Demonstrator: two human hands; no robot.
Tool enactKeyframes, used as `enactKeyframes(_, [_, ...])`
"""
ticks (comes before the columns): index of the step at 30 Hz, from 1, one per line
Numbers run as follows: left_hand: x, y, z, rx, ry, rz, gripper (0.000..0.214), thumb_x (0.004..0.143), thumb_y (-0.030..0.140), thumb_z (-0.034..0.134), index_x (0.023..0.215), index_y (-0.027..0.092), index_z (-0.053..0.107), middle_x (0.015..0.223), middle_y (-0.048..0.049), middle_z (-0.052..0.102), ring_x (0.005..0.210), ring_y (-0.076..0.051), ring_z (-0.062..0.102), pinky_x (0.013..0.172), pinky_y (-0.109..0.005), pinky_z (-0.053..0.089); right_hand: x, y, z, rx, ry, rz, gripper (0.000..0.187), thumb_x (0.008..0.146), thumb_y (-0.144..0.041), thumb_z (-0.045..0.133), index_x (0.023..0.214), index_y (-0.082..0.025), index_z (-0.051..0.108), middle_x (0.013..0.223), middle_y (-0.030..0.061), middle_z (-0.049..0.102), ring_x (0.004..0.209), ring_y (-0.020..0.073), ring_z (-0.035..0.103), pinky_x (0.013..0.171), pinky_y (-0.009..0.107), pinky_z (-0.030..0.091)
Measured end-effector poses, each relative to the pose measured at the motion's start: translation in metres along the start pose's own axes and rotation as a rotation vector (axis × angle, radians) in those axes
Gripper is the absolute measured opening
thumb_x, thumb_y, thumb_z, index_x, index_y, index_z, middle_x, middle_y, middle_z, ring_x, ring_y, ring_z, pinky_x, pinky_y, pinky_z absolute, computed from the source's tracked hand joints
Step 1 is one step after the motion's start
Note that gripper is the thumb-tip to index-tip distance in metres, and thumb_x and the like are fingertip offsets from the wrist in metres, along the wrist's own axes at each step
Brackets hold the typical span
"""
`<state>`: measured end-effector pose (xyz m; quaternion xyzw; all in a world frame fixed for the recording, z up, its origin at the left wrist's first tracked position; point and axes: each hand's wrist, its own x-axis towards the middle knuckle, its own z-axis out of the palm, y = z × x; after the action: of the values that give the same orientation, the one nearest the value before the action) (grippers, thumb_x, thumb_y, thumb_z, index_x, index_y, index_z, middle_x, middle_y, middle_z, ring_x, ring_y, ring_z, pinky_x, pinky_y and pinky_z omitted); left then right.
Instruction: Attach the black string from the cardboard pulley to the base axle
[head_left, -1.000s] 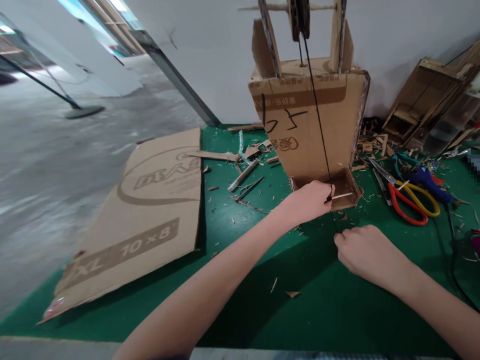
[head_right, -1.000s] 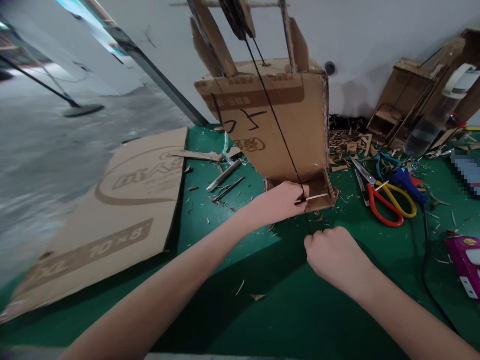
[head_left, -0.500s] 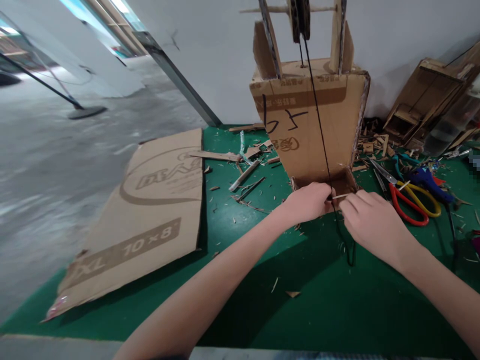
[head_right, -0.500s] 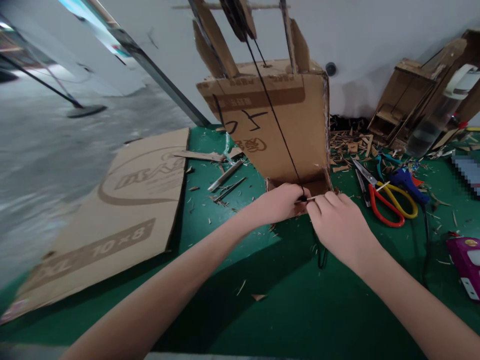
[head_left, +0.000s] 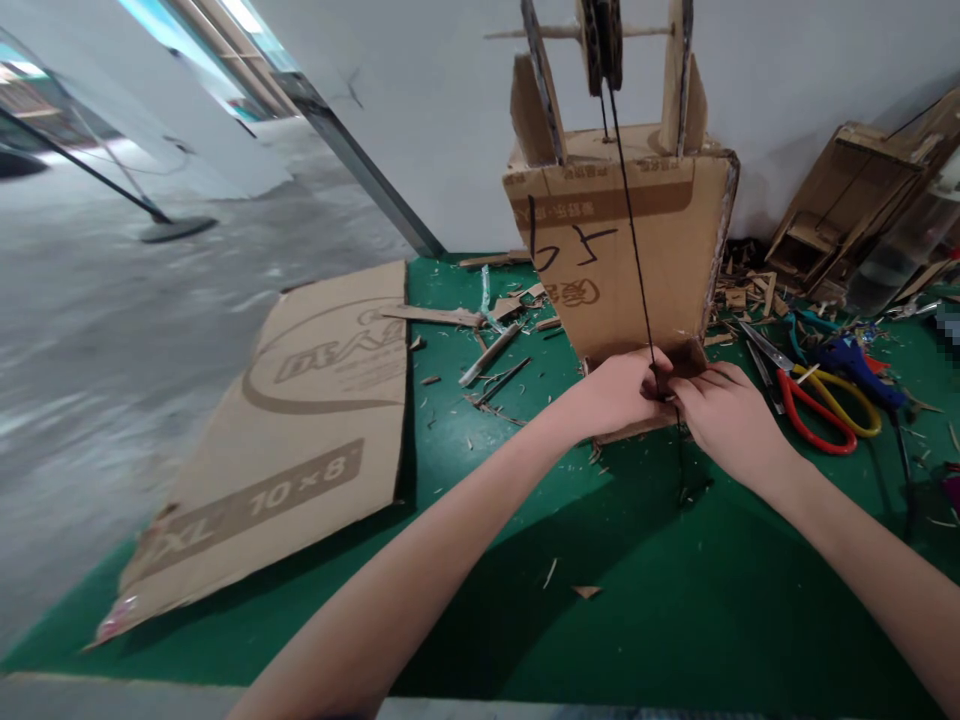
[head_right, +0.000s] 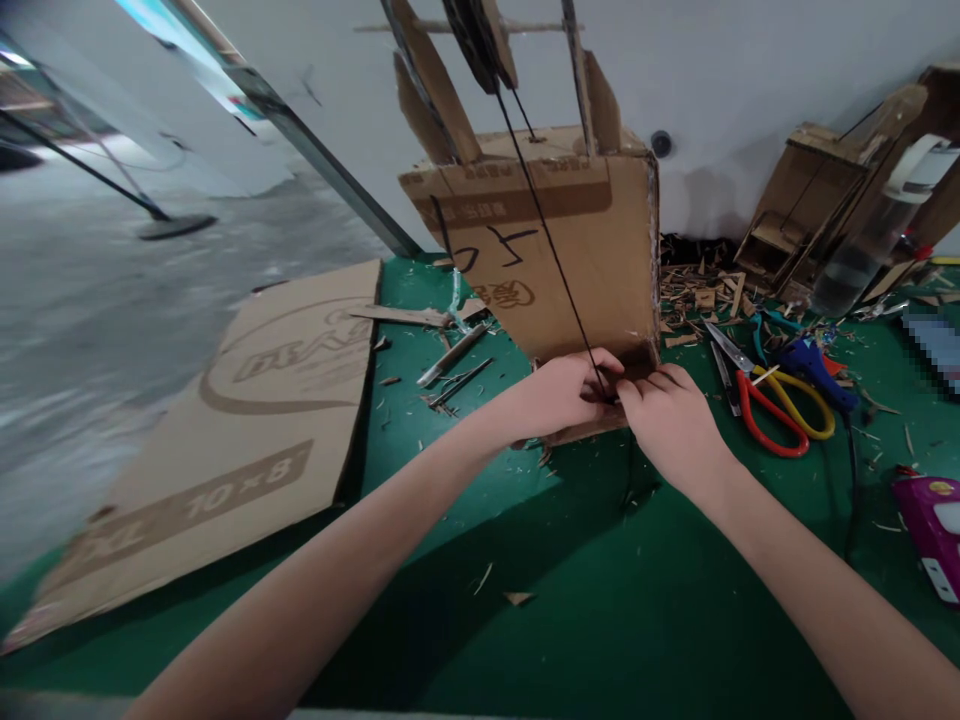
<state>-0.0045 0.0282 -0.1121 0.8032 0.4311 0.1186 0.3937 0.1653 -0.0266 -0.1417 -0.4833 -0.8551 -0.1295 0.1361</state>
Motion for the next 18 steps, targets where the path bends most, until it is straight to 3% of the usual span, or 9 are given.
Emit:
enactKeyframes(6, [-0.002,0.002,-0.006,-0.015,-0.026,0.012,0.046,0.070,0.029,0.066,0.111,0.015,0.052,0.081,-0.0039,0.070,0.078,-0.020,0.066,0.070,-0.031,0.048,0.005,-0.001,0.002,0.061,-0.008,0.048,0.018,0.091,-0.015,0.046,0.089,-0.018,0.064,0.080,0.0038,0.068,0.081,0.0208,0.060,0.094,0.037,0.031])
enactKeyframes(11, [-0.002,0.002,-0.009,-0.012,-0.064,0.040,0.045,0.069,0.017,0.060,0.114,0.015,0.053,0.087,-0.0037,0.072,0.081,-0.018,0.067,0.073,-0.029,0.049,0.008,0.000,0.001,0.203,0.004,0.150,0.018,0.091,-0.020,0.049,0.088,-0.019,0.067,0.099,0.0057,0.068,0.092,0.0195,0.060,0.093,0.036,0.030])
enactKeyframes(14, [-0.001,0.002,-0.009,-0.033,-0.078,0.035,0.036,0.069,0.012,0.054,0.104,0.016,0.059,0.088,-0.0031,0.072,0.084,-0.017,0.067,0.074,-0.027,0.049,0.010,0.000,-0.002,0.271,-0.013,0.180,0.017,0.089,-0.017,0.049,0.087,-0.020,0.066,0.100,0.0042,0.067,0.093,0.0187,0.060,0.091,0.035,0.031])
enactKeyframes(18, [0.000,0.004,-0.010,0.079,-0.007,0.006,0.018,0.067,0.014,0.054,0.083,0.017,0.062,0.077,-0.0008,0.069,0.076,-0.016,0.064,0.067,-0.025,0.047,0.016,-0.002,-0.007,0.226,-0.045,0.169,0.018,0.087,-0.013,0.047,0.087,-0.018,0.064,0.093,0.0051,0.068,0.090,0.0202,0.060,0.087,0.037,0.029])
